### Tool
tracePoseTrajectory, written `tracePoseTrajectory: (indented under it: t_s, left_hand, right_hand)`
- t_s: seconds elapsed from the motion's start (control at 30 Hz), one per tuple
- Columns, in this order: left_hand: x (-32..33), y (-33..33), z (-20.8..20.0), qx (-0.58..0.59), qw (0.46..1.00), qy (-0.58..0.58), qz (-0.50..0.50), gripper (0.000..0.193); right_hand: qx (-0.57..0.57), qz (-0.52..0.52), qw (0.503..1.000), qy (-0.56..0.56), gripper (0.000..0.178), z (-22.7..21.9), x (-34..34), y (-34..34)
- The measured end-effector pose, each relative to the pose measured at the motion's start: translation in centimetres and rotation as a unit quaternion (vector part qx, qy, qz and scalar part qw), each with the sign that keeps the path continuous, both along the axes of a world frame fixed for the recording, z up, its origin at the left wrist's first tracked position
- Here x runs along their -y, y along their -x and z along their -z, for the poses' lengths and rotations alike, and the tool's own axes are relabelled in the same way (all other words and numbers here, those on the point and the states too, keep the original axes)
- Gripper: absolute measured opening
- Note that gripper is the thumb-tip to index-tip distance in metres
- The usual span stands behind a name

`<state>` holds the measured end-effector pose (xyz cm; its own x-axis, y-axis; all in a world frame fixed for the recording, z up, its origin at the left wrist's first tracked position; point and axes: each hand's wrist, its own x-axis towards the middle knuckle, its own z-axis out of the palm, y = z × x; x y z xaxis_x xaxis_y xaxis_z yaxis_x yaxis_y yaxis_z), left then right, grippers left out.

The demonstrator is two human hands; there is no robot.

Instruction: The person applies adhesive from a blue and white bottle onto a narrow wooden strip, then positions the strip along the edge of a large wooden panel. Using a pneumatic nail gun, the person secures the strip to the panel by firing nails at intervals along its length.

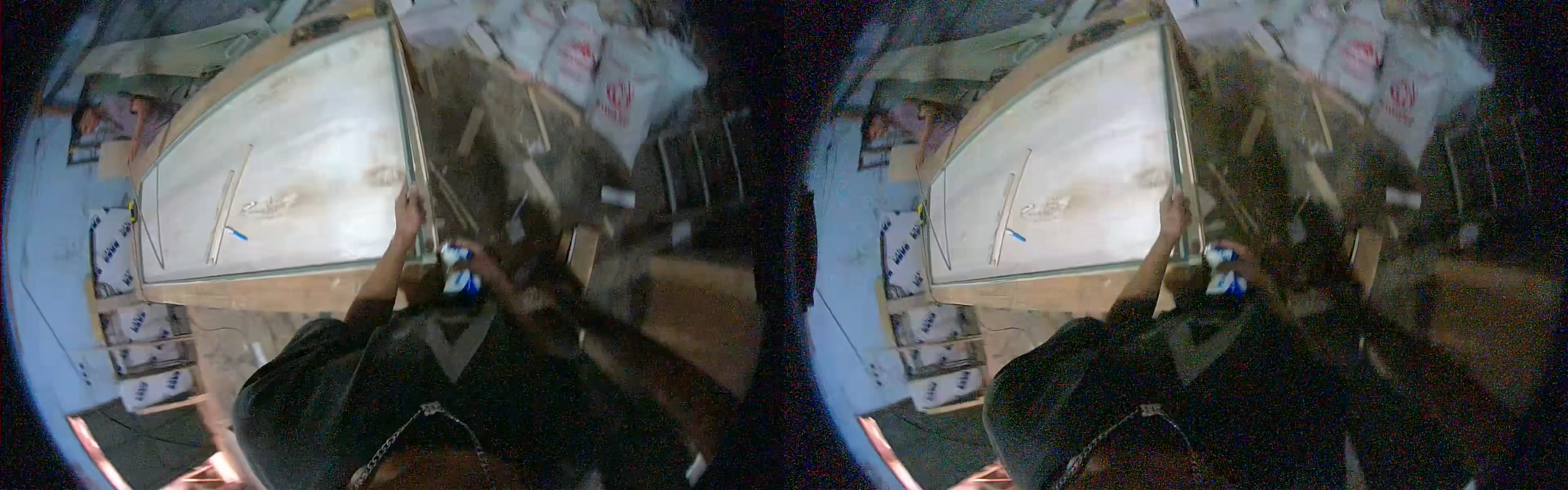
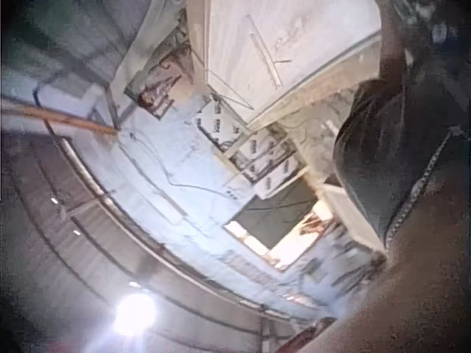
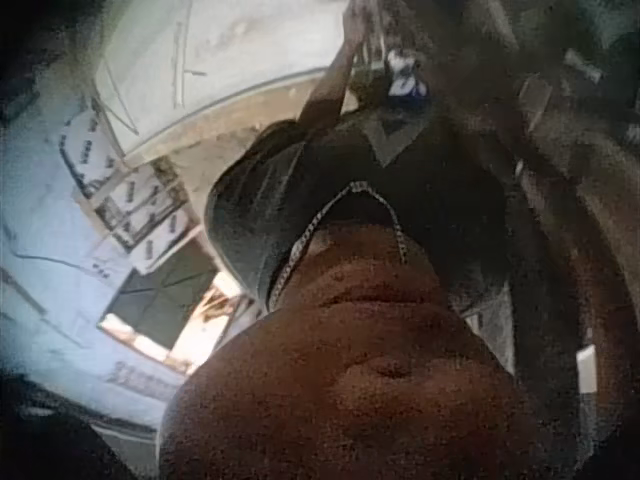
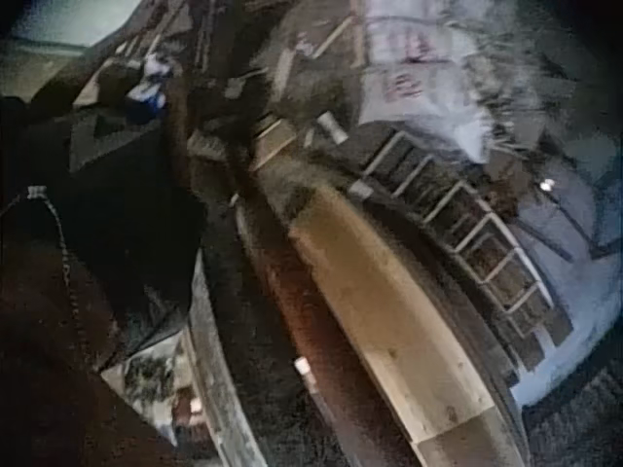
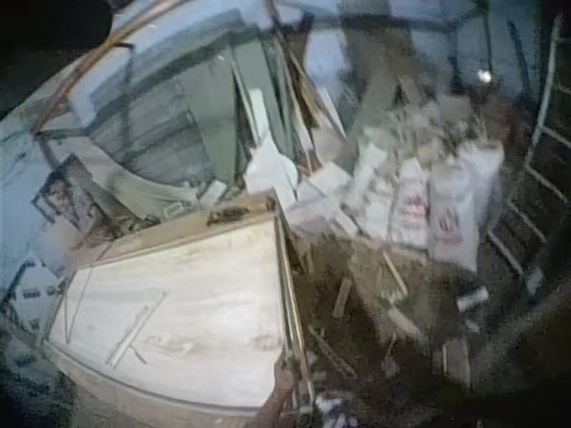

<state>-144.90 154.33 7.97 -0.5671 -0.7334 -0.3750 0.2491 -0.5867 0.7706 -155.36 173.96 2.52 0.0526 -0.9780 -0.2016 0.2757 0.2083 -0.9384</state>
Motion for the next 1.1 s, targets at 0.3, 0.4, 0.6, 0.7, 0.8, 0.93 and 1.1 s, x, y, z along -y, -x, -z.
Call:
tracePoseTrajectory:
  t_s: [0.3,0.4,0.6,0.7,0.8,0.93,1.1]
  left_hand:
    - [-0.6,1.0,-2.3,0.112,0.983,0.142,0.023,0.049]
    - [-0.8,1.1,-2.5,0.128,0.977,0.171,0.015,0.052]
    - [-0.7,0.9,-2.7,0.153,0.978,0.144,0.004,0.055]
    - [-0.8,0.2,-2.2,0.160,0.974,0.158,-0.014,0.055]
    - [-1.5,0.6,-2.7,0.194,0.959,0.208,-0.011,0.055]
    - [0.2,0.7,-2.4,0.194,0.940,0.279,-0.030,0.054]
    - [0.9,1.2,-3.5,0.201,0.948,0.248,-0.023,0.051]
  right_hand:
    - [-0.003,0.012,1.000,0.003,0.037,-2.5,2.0,0.5]
    - [-0.032,-0.023,0.999,-0.030,0.043,-4.2,2.2,1.1]
    - [-0.042,-0.053,0.997,-0.021,0.048,-0.6,3.7,1.8]
    - [-0.064,-0.075,0.995,-0.019,0.044,-3.2,4.1,2.0]
    - [-0.062,-0.089,0.994,-0.028,0.049,-3.4,4.1,2.1]
    - [0.054,0.011,0.978,-0.203,0.059,-3.5,3.2,1.1]
    - [-0.132,-0.015,0.983,-0.124,0.060,-1.7,3.7,1.8]
